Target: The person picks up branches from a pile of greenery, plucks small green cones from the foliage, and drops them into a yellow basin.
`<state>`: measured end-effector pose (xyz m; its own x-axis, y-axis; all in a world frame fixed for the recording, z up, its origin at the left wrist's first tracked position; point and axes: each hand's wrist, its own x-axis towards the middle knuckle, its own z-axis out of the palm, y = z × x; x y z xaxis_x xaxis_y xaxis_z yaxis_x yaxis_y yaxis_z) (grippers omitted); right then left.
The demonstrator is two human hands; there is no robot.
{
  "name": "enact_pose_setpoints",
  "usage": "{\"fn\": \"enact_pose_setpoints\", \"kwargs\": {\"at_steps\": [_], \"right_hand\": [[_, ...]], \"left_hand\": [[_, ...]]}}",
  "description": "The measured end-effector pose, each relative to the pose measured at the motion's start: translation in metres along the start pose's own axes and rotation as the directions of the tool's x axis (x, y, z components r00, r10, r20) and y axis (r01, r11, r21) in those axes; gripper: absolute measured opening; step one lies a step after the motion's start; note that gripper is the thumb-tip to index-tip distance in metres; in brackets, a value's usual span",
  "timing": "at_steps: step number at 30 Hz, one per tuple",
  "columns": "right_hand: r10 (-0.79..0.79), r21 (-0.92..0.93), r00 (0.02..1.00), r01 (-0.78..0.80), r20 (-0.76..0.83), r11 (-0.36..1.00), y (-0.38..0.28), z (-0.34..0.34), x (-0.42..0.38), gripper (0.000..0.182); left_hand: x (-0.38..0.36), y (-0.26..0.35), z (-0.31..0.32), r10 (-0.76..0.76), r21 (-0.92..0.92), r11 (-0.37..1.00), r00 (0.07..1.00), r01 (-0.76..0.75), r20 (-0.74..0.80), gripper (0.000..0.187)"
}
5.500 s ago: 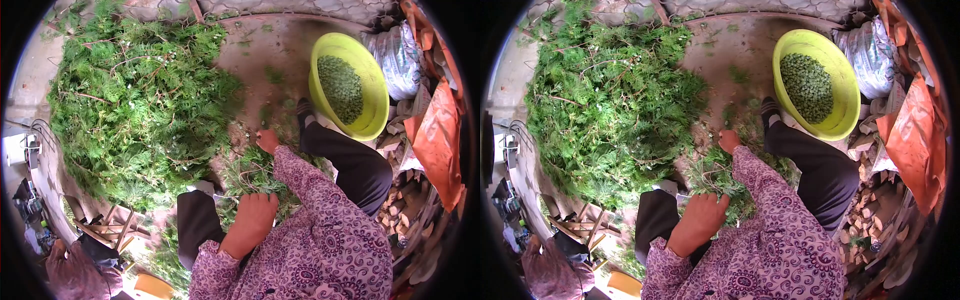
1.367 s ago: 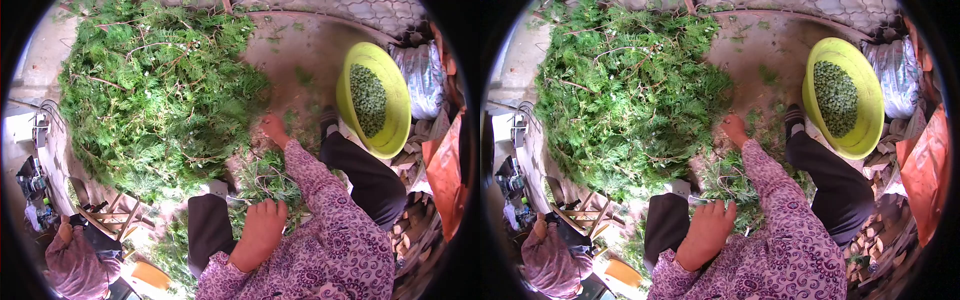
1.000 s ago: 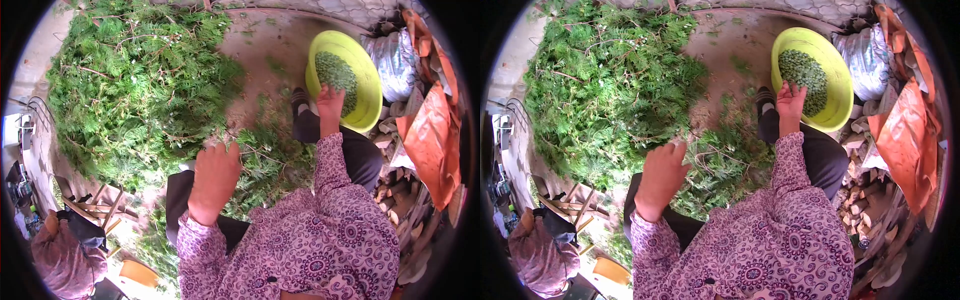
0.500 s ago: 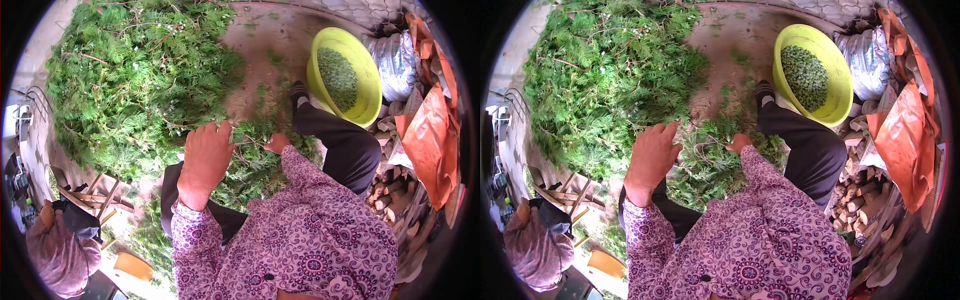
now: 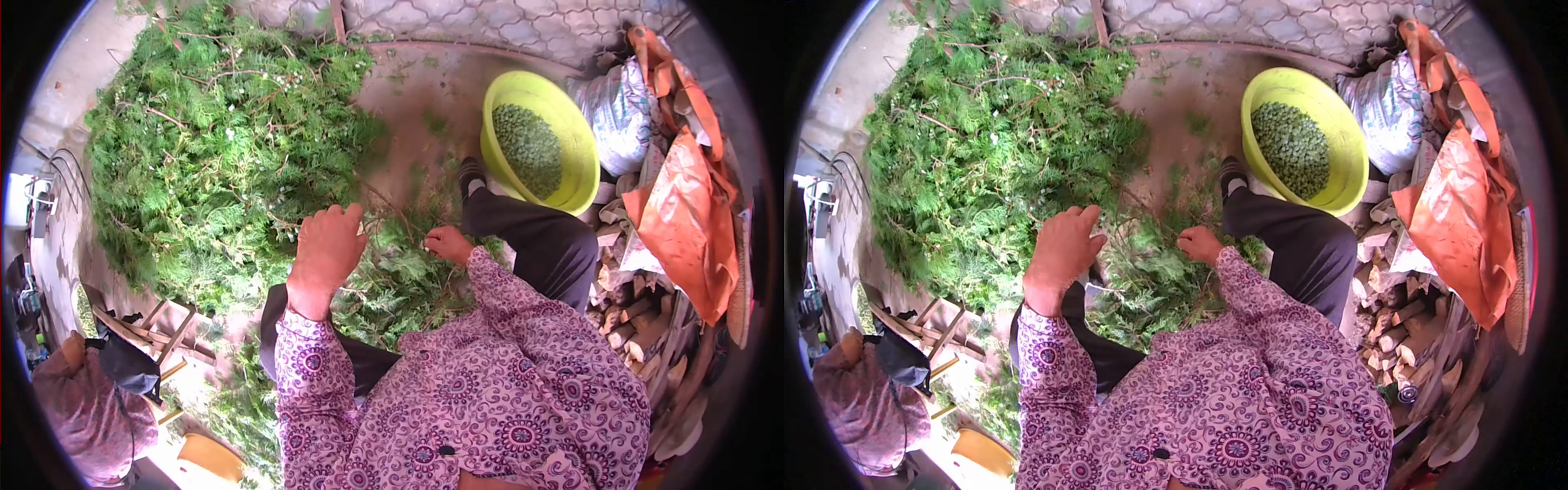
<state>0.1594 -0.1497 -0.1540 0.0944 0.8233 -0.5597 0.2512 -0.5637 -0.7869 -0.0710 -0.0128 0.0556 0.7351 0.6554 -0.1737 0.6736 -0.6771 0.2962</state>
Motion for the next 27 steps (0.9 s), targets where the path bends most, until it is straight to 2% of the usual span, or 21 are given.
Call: {"fn": "enact_pose_setpoints", "kwargs": {"at_steps": [1, 3, 6, 8, 14, 16, 17, 19, 20, 22, 23, 24, 25, 26, 27], "right_hand": [[-0.017, -0.012, 1.000, 0.016, -0.012, 1.000, -0.018, -0.006, -0.006, 0.024], [-0.034, 0.095, 0.999, 0.037, -0.039, 0.995, -0.047, -0.016, -0.016, 0.027], [-0.141, 0.002, 0.985, 0.142, -0.102, 0.990, -0.064, -0.031, -0.020, 0.024], [-0.153, -0.077, 0.981, 0.145, -0.116, 0.986, -0.074, -0.036, -0.025, 0.024], [-0.126, 0.097, 0.981, 0.141, -0.145, 0.985, -0.073, -0.037, -0.035, 0.023], [0.031, 0.261, 0.975, 0.027, -0.218, 0.965, -0.074, -0.037, -0.037, 0.023], [0.031, 0.260, 0.976, 0.027, -0.218, 0.965, -0.075, -0.039, -0.036, 0.023], [-0.073, 0.111, 0.966, 0.103, -0.246, 0.988, -0.076, -0.043, -0.028, 0.024], [-0.075, 0.109, 0.967, 0.104, -0.244, 0.989, -0.077, -0.045, -0.022, 0.024], [-0.287, -0.117, 0.933, 0.267, -0.219, 0.957, -0.083, -0.049, -0.006, 0.023], [-0.288, -0.116, 0.933, 0.268, -0.217, 0.956, -0.093, -0.049, -0.002, 0.023], [-0.451, -0.351, 0.866, 0.362, -0.215, 0.863, -0.104, -0.050, 0.004, 0.021], [-0.600, -0.566, 0.782, 0.420, -0.171, 0.710, -0.117, -0.048, 0.007, 0.019], [-0.596, -0.563, 0.784, 0.419, -0.171, 0.713, -0.138, -0.044, 0.005, 0.019], [-0.671, -0.566, 0.730, 0.499, -0.134, 0.656, -0.165, -0.038, -0.003, 0.017]], "left_hand": [[0.000, -0.001, -0.002, 0.005, 0.002, 1.000, 1.000, -0.005, -0.023, 0.027], [-0.003, -0.002, -0.006, -0.033, -0.012, 0.999, 0.999, 0.033, -0.007, 0.027], [-0.006, -0.006, -0.011, -0.077, -0.051, 0.996, 0.997, 0.077, 0.004, 0.028], [-0.008, -0.009, -0.013, -0.097, -0.061, 0.993, 0.995, 0.097, 0.004, 0.028], [-0.018, -0.019, -0.011, -0.102, -0.073, 0.993, 0.993, 0.098, -0.062, 0.028], [-0.019, -0.019, -0.011, -0.098, -0.072, 0.993, 0.991, 0.091, -0.095, 0.030], [-0.017, -0.017, -0.011, -0.099, -0.065, 0.994, 0.990, 0.093, -0.101, 0.029], [-0.012, -0.012, -0.006, -0.102, -0.056, 0.994, 0.989, 0.096, -0.110, 0.028], [-0.006, -0.010, 0.003, -0.076, 0.008, 0.997, 0.996, 0.076, -0.052, 0.028], [0.000, 0.001, 0.016, -0.056, 0.071, 0.996, 0.998, 0.055, 0.009, 0.027], [0.001, 0.011, 0.021, 0.002, 0.079, 0.997, 0.997, -0.008, 0.074, 0.027], [0.001, 0.018, 0.026, 0.060, 0.083, 0.994, 0.989, -0.072, 0.139, 0.027], [-0.001, 0.022, 0.037, 0.058, 0.083, 0.994, 0.989, -0.070, 0.140, 0.027], [-0.003, 0.026, 0.052, 0.177, 0.099, 0.978, 0.982, -0.182, 0.062, 0.012], [-0.004, 0.030, 0.060, 0.296, 0.124, 0.948, 0.955, -0.293, -0.010, 0.011]]}}
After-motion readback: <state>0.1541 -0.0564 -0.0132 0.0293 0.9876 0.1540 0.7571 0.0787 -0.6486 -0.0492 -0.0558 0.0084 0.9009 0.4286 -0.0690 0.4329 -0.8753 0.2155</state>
